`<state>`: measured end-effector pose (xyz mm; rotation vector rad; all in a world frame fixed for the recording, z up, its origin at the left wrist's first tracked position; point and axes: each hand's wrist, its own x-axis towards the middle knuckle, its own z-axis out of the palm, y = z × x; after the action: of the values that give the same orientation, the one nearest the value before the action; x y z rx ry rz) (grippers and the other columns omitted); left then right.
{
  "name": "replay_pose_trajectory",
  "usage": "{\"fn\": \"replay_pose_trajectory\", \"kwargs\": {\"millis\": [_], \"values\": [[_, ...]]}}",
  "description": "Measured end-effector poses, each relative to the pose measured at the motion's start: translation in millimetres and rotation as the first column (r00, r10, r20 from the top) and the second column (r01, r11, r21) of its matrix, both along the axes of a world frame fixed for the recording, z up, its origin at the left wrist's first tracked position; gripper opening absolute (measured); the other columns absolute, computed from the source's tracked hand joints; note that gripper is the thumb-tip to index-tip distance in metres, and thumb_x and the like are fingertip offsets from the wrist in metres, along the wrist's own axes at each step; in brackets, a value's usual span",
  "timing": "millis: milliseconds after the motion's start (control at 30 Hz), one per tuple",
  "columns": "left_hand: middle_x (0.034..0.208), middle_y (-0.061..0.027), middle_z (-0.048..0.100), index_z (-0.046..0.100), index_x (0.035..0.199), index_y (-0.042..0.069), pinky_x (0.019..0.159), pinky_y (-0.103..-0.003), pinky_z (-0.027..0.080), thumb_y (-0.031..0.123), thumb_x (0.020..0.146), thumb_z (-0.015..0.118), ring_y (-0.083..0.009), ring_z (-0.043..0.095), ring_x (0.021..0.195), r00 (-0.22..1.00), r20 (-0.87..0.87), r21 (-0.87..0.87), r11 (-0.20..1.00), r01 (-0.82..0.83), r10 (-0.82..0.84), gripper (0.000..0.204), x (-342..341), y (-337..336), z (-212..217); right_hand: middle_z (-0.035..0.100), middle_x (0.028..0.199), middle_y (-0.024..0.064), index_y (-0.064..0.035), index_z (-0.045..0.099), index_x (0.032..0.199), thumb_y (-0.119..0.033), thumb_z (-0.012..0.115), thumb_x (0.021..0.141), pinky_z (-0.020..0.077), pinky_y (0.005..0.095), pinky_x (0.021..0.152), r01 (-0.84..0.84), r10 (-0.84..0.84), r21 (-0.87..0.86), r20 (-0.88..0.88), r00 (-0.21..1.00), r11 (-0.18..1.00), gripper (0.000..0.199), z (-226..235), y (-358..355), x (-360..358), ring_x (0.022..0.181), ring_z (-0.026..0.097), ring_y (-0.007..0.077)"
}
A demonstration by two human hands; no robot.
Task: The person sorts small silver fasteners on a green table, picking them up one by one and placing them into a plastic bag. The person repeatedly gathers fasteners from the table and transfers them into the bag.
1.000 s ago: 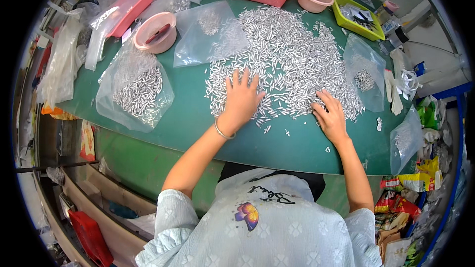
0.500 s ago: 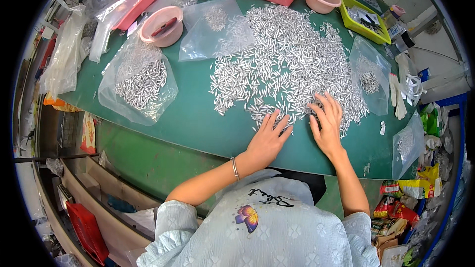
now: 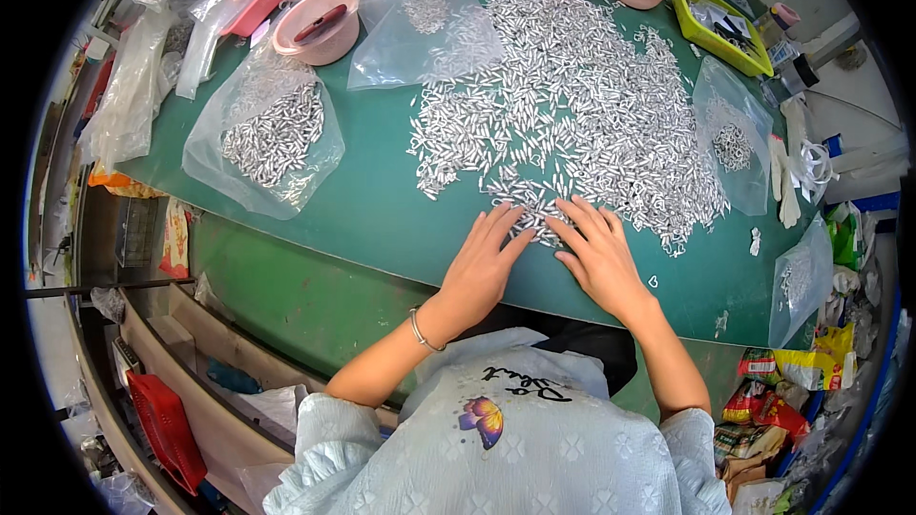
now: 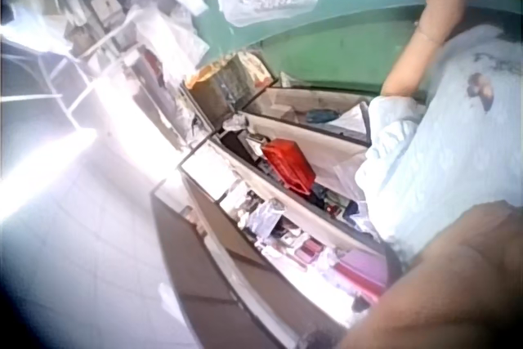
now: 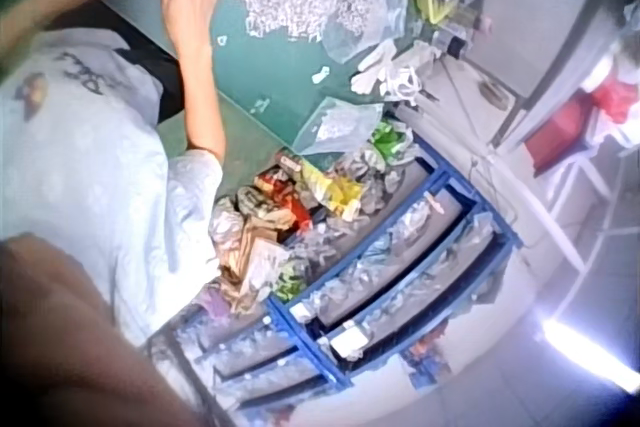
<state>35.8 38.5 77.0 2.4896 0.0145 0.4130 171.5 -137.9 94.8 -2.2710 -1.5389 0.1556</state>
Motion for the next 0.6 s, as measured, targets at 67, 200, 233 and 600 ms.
{"fn": "replay_pose_trajectory", "kwargs": {"millis": [67, 200, 233, 600], "values": [[0.135, -0.0168, 0.052, 0.059, 0.123, 0.004, 0.107, -0.051, 0.037, -0.005, 0.082, 0.062, -0.0382, 0.043, 0.133, 0.999, 0.043, -0.099, 0.995, -0.005, 0.01, 0.042, -4.9, 4.0, -0.4, 0.048, 0.14, 0.0111, -0.0098, 0.058, 0.129, -0.014, 0.068, 0.086, 0.032, 0.0493, 0.108, 0.029, -0.028, -0.005, 0.031, 0.999, 1.0, 0.044, 0.1, -7.7, -1.4, 0.134, 0.04, 0.0334], [0.129, -0.0149, 0.055, 0.061, 0.12, 0.004, 0.1, -0.045, 0.04, -0.003, 0.083, 0.063, -0.0356, 0.049, 0.123, 0.958, 0.061, -0.086, 0.957, -0.276, 0.281, 0.038, -5.0, 7.6, 12.8, 0.053, 0.132, 0.0101, -0.0064, 0.061, 0.123, -0.011, 0.07, 0.083, 0.0359, 0.0461, 0.103, 0.177, -0.171, 0.132, -0.055, 0.984, 0.975, 0.041, 5.7, -15.2, -3.3, 0.126, 0.047, 0.0323], [0.127, -0.0143, 0.055, 0.062, 0.12, 0.004, 0.098, -0.044, 0.041, -0.002, 0.083, 0.064, -0.0347, 0.051, 0.12, 0.962, 0.049, -0.04, 0.963, -0.266, 0.268, 0.037, -3.6, 9.3, 10.0, 0.055, 0.13, 0.0098, -0.0055, 0.061, 0.122, -0.011, 0.07, 0.082, 0.0369, 0.0452, 0.102, 0.233, -0.213, 0.187, -0.121, 0.97, 0.954, 0.04, 6.9, -13.7, -5.1, 0.123, 0.048, 0.0319], [0.111, -0.0119, 0.063, 0.063, 0.117, 0.002, 0.085, -0.034, 0.049, -0.004, 0.087, 0.063, -0.0244, 0.061, 0.099, 0.992, -0.087, -0.527, 0.841, -0.121, 0.088, 0.031, -33.7, -6.0, 31.4, 0.057, 0.1, 0.0067, -0.0045, 0.063, 0.1, -0.011, 0.072, 0.08, 0.0376, 0.0385, 0.081, 0.117, -0.125, 0.211, 0.024, 0.992, 0.97, 0.023, -6.6, 42.6, -22.7, 0.093, 0.052, 0.0254]]}}
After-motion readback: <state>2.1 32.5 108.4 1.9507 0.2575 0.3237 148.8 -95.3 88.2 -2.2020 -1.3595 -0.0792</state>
